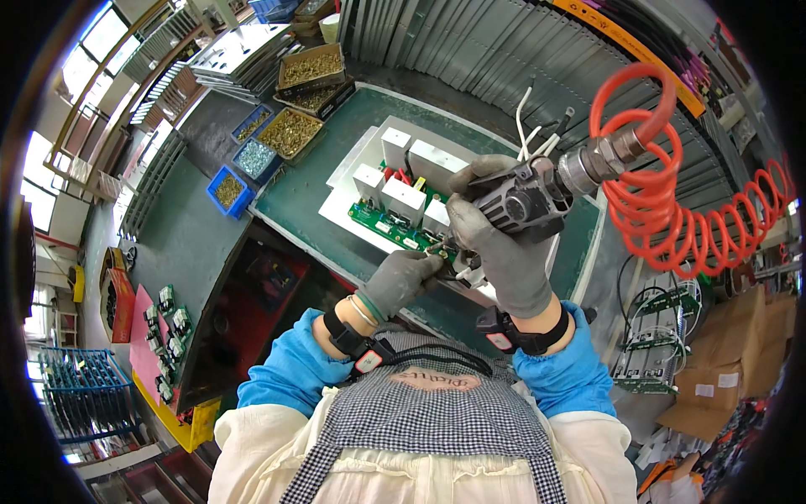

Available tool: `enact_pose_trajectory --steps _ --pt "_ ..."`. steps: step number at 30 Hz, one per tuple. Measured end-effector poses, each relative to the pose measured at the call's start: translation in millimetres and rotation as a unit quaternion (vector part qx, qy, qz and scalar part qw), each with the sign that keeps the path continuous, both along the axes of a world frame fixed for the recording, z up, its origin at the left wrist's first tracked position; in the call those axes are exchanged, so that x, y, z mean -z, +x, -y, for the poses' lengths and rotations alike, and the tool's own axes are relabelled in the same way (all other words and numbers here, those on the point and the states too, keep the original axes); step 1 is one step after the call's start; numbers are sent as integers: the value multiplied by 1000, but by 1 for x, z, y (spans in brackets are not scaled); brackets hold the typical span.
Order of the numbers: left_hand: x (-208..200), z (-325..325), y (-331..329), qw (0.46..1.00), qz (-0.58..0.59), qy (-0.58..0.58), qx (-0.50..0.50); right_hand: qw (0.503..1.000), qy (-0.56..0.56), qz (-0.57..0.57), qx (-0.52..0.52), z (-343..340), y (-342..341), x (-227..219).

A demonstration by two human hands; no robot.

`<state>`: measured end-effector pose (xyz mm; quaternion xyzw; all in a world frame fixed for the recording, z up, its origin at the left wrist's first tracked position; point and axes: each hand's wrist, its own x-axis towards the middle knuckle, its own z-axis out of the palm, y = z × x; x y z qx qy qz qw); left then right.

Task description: Assembling electronic components onto a large circuit board using a power screwdriver and manual wire connections.

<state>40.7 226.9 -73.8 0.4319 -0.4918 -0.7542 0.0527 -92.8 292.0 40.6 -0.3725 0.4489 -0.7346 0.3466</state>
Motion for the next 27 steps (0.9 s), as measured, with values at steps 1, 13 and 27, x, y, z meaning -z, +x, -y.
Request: enact_pose_trajectory --steps 1,13,27 --pt "1 1 1 1000 11 -17 11 998 -11 -66 -2 4 -2 2" --pt "85 -2 -3 984 -122 -132 -9 967 22 -161 -197 10 7 -15" --pt "31 -2 -3 987 0 -157 39 983 7 -131 -130 35 3 3"
